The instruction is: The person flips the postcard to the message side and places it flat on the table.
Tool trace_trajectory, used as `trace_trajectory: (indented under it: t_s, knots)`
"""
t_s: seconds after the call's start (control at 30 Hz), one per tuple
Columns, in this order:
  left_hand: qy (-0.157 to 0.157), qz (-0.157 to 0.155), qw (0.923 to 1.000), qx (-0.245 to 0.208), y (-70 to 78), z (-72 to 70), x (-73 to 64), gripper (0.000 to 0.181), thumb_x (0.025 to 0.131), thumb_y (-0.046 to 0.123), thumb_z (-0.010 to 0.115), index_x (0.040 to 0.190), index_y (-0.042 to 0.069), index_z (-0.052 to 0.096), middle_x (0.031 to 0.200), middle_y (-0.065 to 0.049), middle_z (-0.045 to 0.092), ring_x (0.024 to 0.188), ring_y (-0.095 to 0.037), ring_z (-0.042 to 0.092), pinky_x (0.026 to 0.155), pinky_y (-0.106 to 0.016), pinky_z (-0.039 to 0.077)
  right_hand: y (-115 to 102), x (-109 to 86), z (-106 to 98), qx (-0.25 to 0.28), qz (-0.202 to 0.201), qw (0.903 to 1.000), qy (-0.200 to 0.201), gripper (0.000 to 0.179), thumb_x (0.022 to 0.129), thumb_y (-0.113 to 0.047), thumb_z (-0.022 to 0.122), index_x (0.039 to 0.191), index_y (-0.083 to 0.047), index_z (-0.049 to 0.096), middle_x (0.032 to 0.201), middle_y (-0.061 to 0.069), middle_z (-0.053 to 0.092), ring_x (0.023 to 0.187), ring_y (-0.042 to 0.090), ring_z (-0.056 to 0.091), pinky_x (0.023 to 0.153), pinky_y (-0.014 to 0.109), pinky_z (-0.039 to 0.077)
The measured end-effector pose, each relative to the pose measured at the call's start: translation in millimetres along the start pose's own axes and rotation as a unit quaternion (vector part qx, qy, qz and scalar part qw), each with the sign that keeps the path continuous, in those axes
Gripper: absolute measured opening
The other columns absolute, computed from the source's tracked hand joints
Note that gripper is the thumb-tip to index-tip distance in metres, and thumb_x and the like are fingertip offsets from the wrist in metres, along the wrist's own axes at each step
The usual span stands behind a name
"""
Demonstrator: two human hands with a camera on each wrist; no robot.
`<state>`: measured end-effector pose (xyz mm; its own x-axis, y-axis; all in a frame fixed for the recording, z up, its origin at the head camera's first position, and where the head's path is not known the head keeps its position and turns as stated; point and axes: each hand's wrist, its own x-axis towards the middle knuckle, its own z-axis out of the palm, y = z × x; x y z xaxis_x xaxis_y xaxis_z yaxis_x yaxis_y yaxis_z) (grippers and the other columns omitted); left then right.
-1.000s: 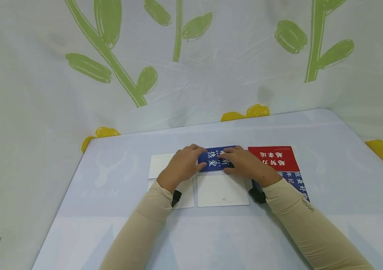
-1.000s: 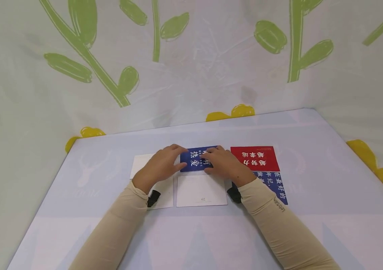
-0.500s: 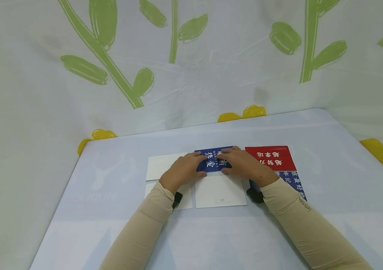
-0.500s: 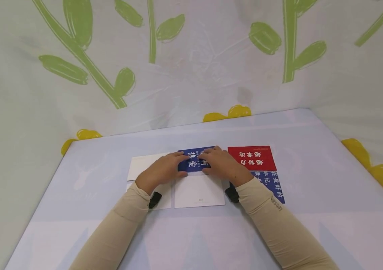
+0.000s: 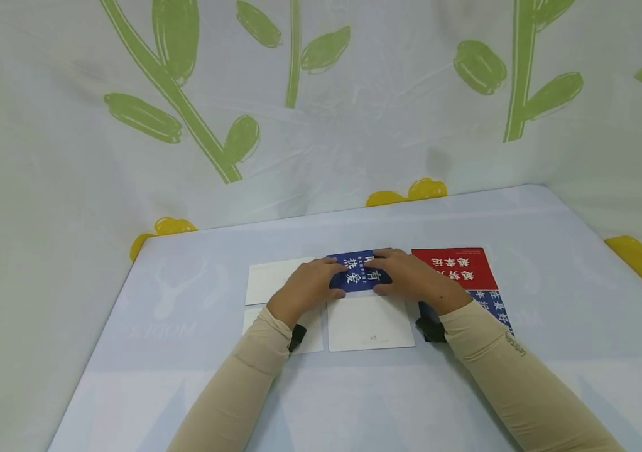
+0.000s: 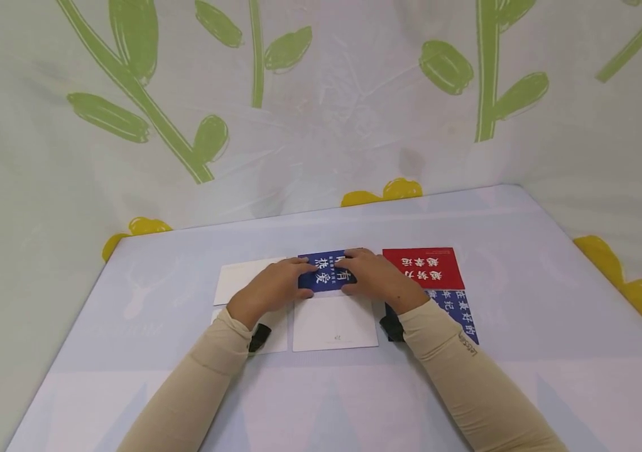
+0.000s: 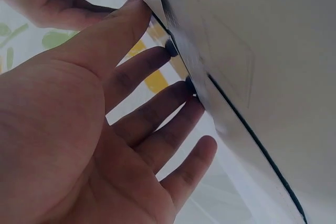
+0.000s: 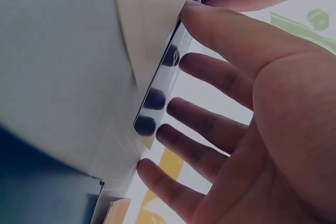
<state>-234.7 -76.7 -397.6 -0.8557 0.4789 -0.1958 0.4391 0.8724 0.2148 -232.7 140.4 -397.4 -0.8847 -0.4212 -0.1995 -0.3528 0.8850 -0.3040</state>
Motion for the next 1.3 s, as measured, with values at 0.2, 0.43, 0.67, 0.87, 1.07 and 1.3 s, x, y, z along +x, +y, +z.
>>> trace_trajectory:
  t_s: [0.2, 0.43, 0.67, 0.87, 1.07, 1.3]
  knots:
    - [0.004, 0.005, 1.0, 0.003, 0.5, 1.9, -2.4, 0.056, 0.094, 0.038, 0.069, 0.145, 0.019, 0.054, 0.154, -0.009, 0.048, 0.141, -0.029, 0.048, 0.116, -0.043, 0.039, 1.2, 0.8, 1.3, -0.002, -0.007, 1.0, -0.005, 0.062, 0.089, -0.032, 0.076, 0.145, -0.019, 0.054, 0.155, 0.015, 0.044, 0.143, 0.039, 0.041, 0.105, 0.056, 0.046]
    - [0.006, 0.014, 0.9998, 0.012, 2.7, 1.4, -1.5, 0.053, 0.097, 0.036, 0.066, 0.145, 0.018, 0.054, 0.154, -0.01, 0.047, 0.141, -0.029, 0.048, 0.115, -0.044, 0.04, 4.0, -0.5, 0.2, 0.0, -0.011, 0.9999, -0.007, 0.059, 0.092, -0.033, 0.072, 0.146, -0.02, 0.053, 0.157, 0.015, 0.042, 0.145, 0.04, 0.038, 0.108, 0.057, 0.044]
    - [-0.008, 0.009, 0.9997, 0.019, 3.3, 0.9, -1.5, 0.053, 0.1, 0.037, 0.06, 0.148, 0.018, 0.049, 0.156, -0.01, 0.044, 0.142, -0.03, 0.046, 0.115, -0.046, 0.04, 5.5, -1.8, -2.7, 0.012, -0.015, 0.9997, -0.017, 0.055, 0.095, -0.033, 0.068, 0.147, -0.019, 0.053, 0.158, 0.016, 0.04, 0.146, 0.041, 0.036, 0.107, 0.057, 0.044]
    - [-0.024, 0.001, 0.9997, 0.01, 3.2, -1.7, -4.8, 0.052, 0.103, 0.036, 0.055, 0.151, 0.019, 0.046, 0.159, -0.009, 0.039, 0.144, -0.03, 0.043, 0.116, -0.046, 0.038, 4.7, -1.3, -3.8, 0.01, -0.016, 0.9995, -0.026, 0.054, 0.096, -0.034, 0.066, 0.147, -0.02, 0.052, 0.158, 0.015, 0.04, 0.145, 0.041, 0.038, 0.105, 0.056, 0.046]
    - [-0.037, -0.005, 0.9993, -0.009, 2.2, -3.0, -5.7, 0.051, 0.104, 0.035, 0.052, 0.152, 0.02, 0.044, 0.161, -0.008, 0.036, 0.146, -0.03, 0.04, 0.118, -0.045, 0.036, 4.5, -0.1, -4.0, 0.0, -0.026, 0.9996, -0.011, 0.061, 0.088, -0.032, 0.077, 0.144, -0.02, 0.056, 0.151, 0.015, 0.049, 0.141, 0.038, 0.045, 0.103, 0.053, 0.049]
    - [-0.031, 0.007, 0.9991, -0.03, 1.3, -5.3, -6.4, 0.043, 0.105, 0.031, 0.052, 0.145, 0.016, 0.052, 0.144, -0.007, 0.058, 0.134, -0.024, 0.055, 0.113, -0.04, 0.044, 4.9, -0.5, -7.3, 0.003, -0.032, 0.9995, 0.009, 0.051, 0.087, -0.026, 0.079, 0.135, -0.015, 0.065, 0.141, 0.014, 0.06, 0.133, 0.035, 0.054, 0.105, 0.05, 0.049]
